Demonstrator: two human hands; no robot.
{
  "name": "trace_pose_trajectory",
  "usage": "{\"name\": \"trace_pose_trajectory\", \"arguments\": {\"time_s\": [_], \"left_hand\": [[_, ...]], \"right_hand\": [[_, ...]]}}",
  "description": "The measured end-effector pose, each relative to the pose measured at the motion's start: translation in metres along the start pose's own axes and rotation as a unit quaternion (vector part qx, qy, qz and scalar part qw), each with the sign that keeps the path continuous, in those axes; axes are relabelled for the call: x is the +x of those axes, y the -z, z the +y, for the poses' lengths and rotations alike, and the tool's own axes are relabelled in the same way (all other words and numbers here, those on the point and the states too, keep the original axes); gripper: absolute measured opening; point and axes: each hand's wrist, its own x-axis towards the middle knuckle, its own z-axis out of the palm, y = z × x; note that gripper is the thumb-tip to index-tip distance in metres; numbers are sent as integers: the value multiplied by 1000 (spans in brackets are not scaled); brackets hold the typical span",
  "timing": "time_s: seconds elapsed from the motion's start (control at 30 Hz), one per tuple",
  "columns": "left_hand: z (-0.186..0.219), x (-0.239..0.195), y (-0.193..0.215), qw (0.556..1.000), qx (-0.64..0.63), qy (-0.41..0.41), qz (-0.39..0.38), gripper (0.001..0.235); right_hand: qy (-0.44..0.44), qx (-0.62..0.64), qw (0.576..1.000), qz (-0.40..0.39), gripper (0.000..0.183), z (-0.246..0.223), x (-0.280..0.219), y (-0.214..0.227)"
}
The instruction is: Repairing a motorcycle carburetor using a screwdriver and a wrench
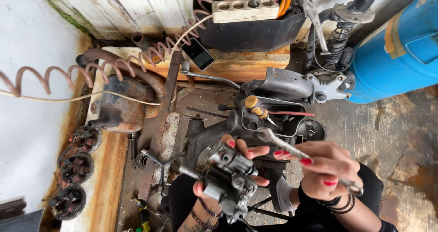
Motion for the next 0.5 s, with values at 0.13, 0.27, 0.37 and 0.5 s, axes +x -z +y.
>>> {"name": "trace_pose_trajectory", "arguments": {"time_s": [0.13, 0.27, 0.37, 0.5], "left_hand": [[5, 33, -31, 983, 183, -19, 15, 86], [9, 76, -80, 877, 476, -50, 31, 64], [4, 92, -98, 759, 647, -73, 32, 65], [-12, 99, -95, 740, 665, -90, 47, 62]], "right_hand": [[-40, 155, 984, 78, 43, 29, -10, 15], [-14, 56, 976, 211, 23, 31, 4, 32], [-53, 68, 978, 189, 31, 24, 18, 42], [-73, 141, 985, 61, 26, 28, 27, 50]]}}
